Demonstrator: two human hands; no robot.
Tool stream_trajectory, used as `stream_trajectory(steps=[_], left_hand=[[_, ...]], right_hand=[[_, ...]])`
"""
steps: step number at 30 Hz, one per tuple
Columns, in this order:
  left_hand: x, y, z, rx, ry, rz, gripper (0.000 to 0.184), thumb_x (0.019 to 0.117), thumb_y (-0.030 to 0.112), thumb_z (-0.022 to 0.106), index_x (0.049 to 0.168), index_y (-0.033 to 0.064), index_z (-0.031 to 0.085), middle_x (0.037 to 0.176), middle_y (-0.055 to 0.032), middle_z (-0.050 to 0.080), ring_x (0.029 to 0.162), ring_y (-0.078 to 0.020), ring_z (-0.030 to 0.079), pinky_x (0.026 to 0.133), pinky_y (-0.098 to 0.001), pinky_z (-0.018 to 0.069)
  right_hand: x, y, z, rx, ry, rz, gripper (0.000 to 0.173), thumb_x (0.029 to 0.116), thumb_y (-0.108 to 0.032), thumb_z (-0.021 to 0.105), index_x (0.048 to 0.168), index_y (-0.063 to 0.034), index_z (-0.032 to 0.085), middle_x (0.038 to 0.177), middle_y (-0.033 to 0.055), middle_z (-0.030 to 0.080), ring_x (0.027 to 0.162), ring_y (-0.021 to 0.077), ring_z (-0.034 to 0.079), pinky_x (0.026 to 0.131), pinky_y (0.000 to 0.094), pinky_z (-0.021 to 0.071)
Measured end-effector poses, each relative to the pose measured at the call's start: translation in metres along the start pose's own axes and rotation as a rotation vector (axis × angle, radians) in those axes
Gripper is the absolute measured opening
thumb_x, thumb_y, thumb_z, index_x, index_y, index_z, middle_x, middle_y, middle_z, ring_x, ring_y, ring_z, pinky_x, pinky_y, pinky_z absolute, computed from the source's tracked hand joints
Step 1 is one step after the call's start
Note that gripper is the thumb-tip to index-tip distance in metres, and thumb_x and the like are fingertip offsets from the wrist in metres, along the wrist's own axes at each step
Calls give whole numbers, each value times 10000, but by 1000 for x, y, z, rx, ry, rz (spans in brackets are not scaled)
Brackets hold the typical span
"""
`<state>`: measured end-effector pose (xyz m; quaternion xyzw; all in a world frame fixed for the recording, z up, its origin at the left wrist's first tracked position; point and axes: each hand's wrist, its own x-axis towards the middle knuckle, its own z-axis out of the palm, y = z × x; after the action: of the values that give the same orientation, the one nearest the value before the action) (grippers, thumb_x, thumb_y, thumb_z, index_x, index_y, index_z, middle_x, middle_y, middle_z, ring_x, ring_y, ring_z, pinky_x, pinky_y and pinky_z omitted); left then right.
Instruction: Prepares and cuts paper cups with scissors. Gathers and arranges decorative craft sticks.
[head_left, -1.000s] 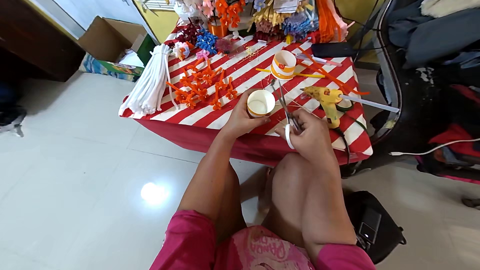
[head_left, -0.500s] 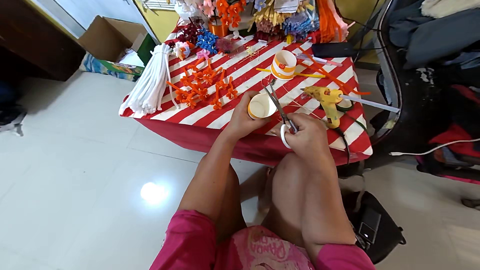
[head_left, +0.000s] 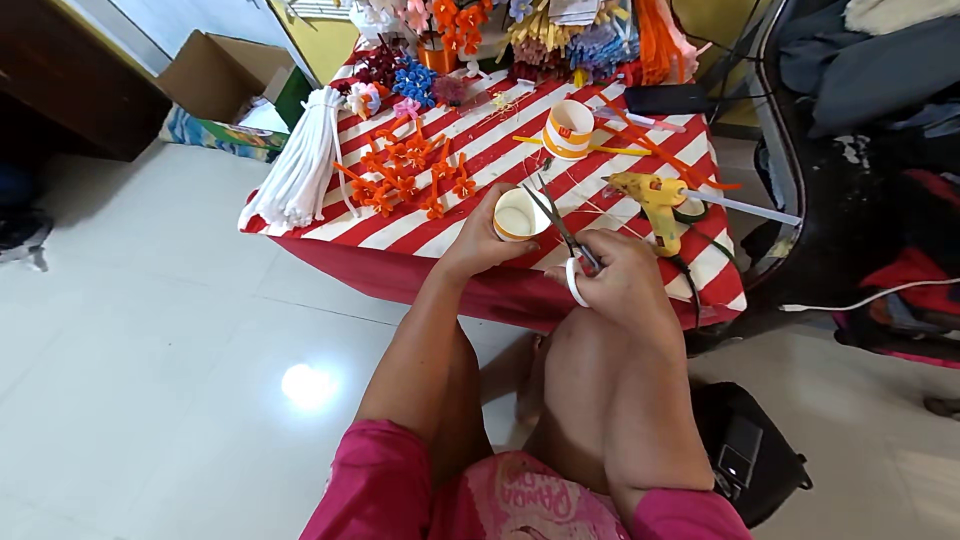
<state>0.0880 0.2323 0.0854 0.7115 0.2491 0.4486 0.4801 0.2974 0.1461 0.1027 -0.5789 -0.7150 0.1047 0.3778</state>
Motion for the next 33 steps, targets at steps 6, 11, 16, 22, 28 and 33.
stream_trajectory(steps=[6, 11, 16, 22, 28, 33], left_hand=[[-1, 0, 0, 6, -4, -12, 699, 718, 9, 805, 1335, 72, 482, 1137, -75, 672, 971, -112, 687, 825, -278, 595], [-2, -2, -1, 2, -22, -10, 709, 702, 5, 818, 1325, 66, 486, 1155, -75, 662, 998, -108, 677, 849, -277, 588], [-2, -1, 0, -100, -54, -45, 715, 716, -1, 795, 1331, 117, 448, 1124, -66, 671, 941, -132, 695, 791, -293, 604], [0, -3, 2, -100, -59, -2, 704, 714, -33, 798, 1311, 103, 450, 1153, -59, 652, 982, -119, 680, 829, -285, 596], [0, -2, -1, -33, -67, -7, 712, 709, -23, 811, 1321, 74, 461, 1149, -75, 661, 993, -117, 683, 854, -285, 592], [-1, -1, -2, -7, -55, -25, 705, 702, -15, 811, 1313, 63, 467, 1129, -83, 667, 966, -125, 687, 830, -296, 596]], right_hand=[[-1, -2, 1, 3, -7, 30, 370, 798, -406, 813, 922, -66, 739, 710, 21, 607, 644, 167, 534, 671, 467, 433], [-1, -5, -3, -32, -32, 42, 343, 812, -366, 824, 913, -48, 746, 720, 62, 642, 657, 210, 571, 662, 486, 458], [0, 0, -6, 25, -45, 69, 319, 805, -327, 838, 922, -47, 737, 698, 51, 616, 615, 174, 542, 599, 425, 462], [-1, 1, -5, 23, -36, 45, 439, 776, -467, 808, 934, -66, 727, 725, 19, 600, 630, 145, 523, 595, 405, 438], [-1, -3, -5, -16, -42, 54, 391, 786, -442, 803, 901, -74, 736, 714, 22, 608, 639, 165, 539, 622, 438, 439], [-1, -4, -5, -22, -44, 49, 357, 794, -397, 824, 880, -62, 734, 710, 50, 623, 647, 200, 558, 645, 479, 449]])
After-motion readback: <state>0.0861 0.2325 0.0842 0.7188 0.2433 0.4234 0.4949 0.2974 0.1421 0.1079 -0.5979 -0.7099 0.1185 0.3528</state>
